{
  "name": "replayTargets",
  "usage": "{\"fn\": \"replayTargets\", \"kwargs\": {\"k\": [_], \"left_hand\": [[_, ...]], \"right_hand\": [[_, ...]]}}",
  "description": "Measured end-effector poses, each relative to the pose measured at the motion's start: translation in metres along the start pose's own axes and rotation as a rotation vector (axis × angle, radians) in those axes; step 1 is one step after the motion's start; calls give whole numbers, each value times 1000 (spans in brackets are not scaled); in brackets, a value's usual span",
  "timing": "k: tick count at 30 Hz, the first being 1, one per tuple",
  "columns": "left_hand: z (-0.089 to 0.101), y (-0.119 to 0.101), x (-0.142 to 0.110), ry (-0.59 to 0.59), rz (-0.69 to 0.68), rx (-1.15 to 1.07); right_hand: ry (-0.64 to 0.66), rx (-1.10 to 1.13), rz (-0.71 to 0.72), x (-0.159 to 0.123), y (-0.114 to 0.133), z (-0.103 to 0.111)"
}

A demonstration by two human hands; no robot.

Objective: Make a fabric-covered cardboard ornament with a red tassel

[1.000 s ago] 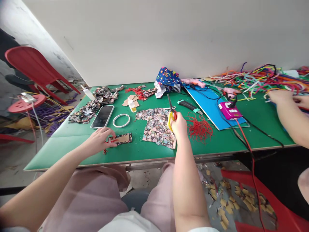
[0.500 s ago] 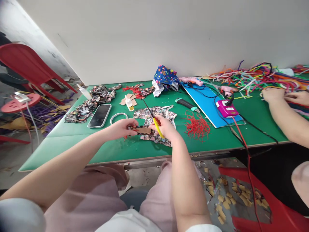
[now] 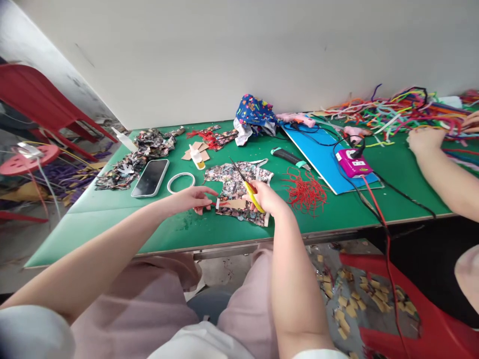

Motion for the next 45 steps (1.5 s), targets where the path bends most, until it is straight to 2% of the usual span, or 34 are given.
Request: {"fn": "replayTargets", "kwargs": {"k": [9,15,20,29,35,45], "left_hand": [[0,-7,3,-80,-107,31],[-2,-5,5,-78,-89,72],[-3,-4,4,-77,-82,78],[-4,-6,4,-50,-71,73],[-6,-5,7,-37,-65,78],[-7,-4,5,-49,-59,124]], "right_hand": [[1,-53,2,-7,-3,9],[15,-102,-90,-3,-15,13],[12,-164,-81,-2,-15,12],[-19,-148,-66,-3,-15,15],[-97,-391,38,-1,-18,21],[-143,-648,85,0,-12,18]]}}
Point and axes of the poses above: each hand's wrist, its own x-axis towards the middle knuckle, its own z-axis out of the back of the hand, y = z × x, the point moved 3 cm from there along x, towards the middle knuckle, and after that the axes turned 13 degrees about x, right-handed, at the moved point
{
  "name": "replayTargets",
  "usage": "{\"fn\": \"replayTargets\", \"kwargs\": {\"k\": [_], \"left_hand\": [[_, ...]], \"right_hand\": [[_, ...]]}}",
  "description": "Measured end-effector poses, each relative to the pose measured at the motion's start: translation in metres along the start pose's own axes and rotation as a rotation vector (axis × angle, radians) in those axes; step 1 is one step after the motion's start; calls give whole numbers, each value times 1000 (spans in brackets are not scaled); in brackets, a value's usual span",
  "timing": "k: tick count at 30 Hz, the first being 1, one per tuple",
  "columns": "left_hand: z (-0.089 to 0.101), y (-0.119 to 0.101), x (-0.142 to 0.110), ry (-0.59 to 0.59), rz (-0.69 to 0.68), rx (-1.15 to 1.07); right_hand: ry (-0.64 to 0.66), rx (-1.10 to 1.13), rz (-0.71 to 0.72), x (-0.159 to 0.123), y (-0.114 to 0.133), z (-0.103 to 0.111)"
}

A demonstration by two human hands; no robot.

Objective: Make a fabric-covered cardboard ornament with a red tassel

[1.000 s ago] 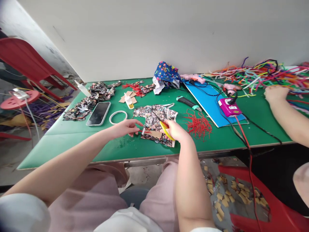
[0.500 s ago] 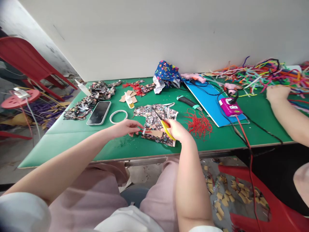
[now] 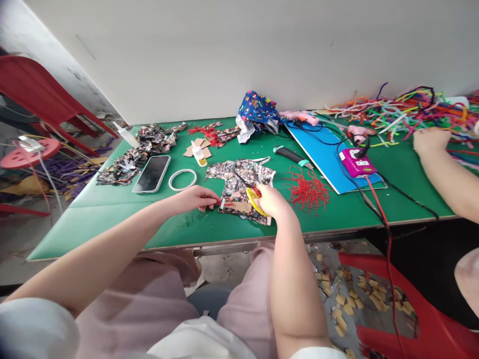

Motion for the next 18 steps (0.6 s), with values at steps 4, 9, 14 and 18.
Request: {"fn": "replayTargets", "kwargs": {"k": [4,9,14,18], "left_hand": [[-1,2,1,-3,-14,21],[-1,2,0,-3,-14,37],[-1,3,0,6,-22,50],[0,3,0,11,-31,54]], "right_hand": [[20,-45,-34,1,0,-2],[22,-51,-39,2,1,-4],[10,-47,-40,2,0,-4],[8,-66,-31,1,1,-3]]}}
Point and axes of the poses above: each hand's wrist, its own x-axis towards the middle knuckle, its own z-axis out of the back of the hand, y = z × x, the point moved 3 cm from there along x, towards the middle knuckle, and after that the axes turned 13 degrees about x, right-handed, at the moved point
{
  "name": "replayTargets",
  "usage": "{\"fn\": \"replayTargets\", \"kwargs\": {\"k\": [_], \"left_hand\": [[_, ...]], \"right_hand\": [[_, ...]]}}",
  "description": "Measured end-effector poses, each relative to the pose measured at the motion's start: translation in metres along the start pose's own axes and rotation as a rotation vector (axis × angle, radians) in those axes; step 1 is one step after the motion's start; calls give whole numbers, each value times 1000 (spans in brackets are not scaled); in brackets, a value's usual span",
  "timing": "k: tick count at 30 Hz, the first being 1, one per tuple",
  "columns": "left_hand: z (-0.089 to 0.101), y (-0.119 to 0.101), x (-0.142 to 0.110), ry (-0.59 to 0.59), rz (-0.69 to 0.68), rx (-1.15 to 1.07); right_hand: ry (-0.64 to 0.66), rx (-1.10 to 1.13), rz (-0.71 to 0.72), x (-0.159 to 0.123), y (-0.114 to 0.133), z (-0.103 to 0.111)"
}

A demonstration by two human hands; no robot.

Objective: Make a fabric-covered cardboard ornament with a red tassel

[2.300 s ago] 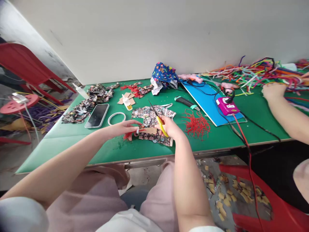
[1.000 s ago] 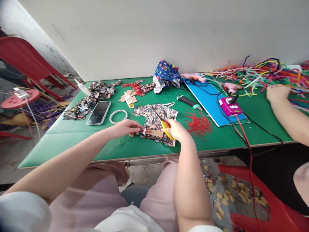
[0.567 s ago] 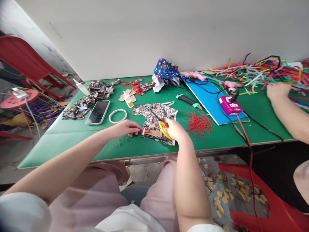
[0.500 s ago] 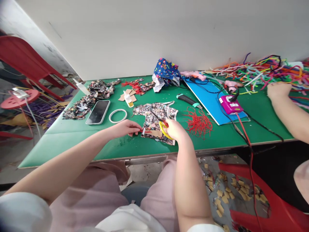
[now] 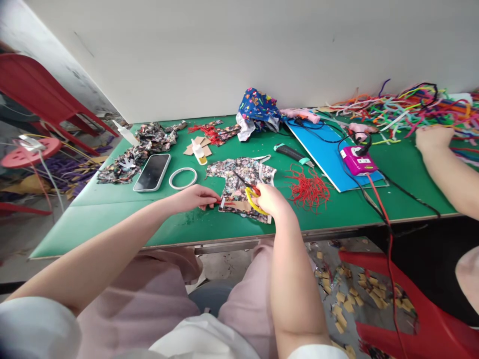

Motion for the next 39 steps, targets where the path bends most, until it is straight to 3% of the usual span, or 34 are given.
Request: {"fn": "replayTargets", "kwargs": {"k": [29,33,36,39], "left_hand": [[-2,2,-6,-16,-49,71],[3,0,-15,-70,-56,213],[6,-1,-23,-146,-61,386],[2,-11,-30,-425,-56,605]], "right_hand": [[-12,-16,-27,-5,2,1],[-39,-4,0,-8,4,4],[-137,119,32,-12,5,12],[-215,433,45,-18,6,18]]}}
Point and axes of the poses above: each hand's wrist, its own x-axis towards the middle knuckle, its own z-axis out of the back of the hand, y = z × x, the point moved 3 cm from there along x, towards the middle knuckle, and after that the axes turned 13 degrees about x, right-handed, at the moved point
